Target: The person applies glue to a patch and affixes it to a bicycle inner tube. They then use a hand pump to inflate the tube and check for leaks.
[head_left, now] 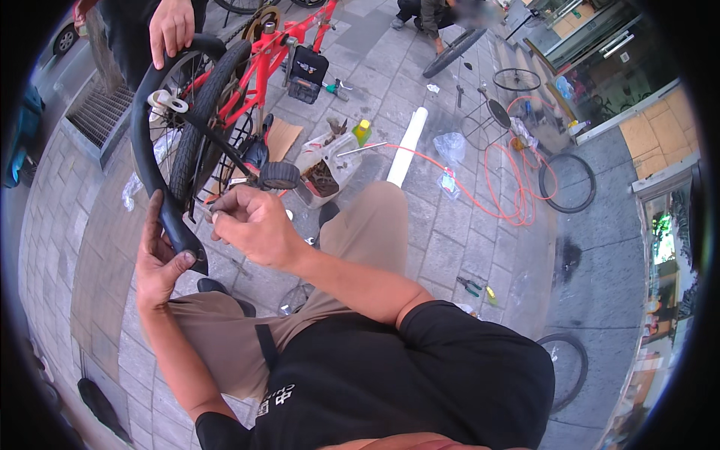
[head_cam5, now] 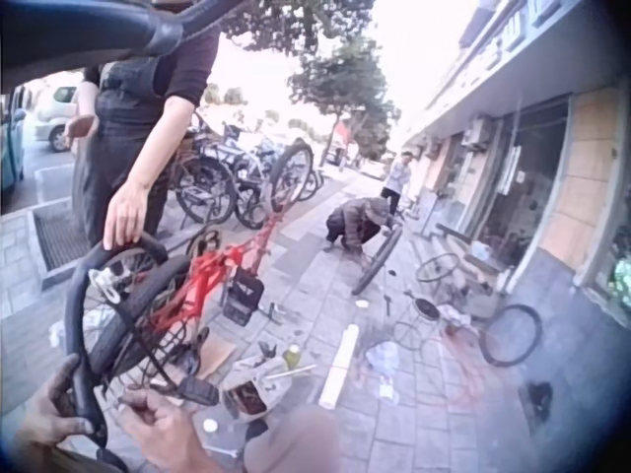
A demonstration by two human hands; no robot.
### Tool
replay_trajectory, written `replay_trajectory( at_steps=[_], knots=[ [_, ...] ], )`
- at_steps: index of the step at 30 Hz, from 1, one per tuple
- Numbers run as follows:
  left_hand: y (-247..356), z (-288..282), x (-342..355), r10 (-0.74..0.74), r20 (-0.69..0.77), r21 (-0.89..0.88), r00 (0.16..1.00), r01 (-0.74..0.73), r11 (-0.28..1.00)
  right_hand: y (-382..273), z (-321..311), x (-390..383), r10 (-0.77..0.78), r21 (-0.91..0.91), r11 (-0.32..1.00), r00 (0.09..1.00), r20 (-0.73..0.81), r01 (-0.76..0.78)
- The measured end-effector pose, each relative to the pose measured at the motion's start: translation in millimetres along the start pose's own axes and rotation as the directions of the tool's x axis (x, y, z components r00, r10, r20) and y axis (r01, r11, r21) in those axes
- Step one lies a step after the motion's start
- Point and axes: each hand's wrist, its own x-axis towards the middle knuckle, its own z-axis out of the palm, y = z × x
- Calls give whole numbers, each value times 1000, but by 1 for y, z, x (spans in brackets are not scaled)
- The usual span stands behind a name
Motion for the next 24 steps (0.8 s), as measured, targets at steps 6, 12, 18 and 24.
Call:
replay_trajectory(
  at_steps=[6,12,18,24],
  knots=[
    [2,-4,1,-32,15,-67,999,33,997,3,0,4,88,49,995,996,28,-89],
    [5,-5,0,-78,3,-118,997,77,990,1,3,7,113,49,992,992,63,-116],
    [8,-12,1,-124,28,-111,992,126,986,1,7,8,141,66,987,986,91,-148],
    [4,-12,5,-54,47,-51,997,56,997,0,2,-1,112,105,987,990,88,-121]
  ],
)
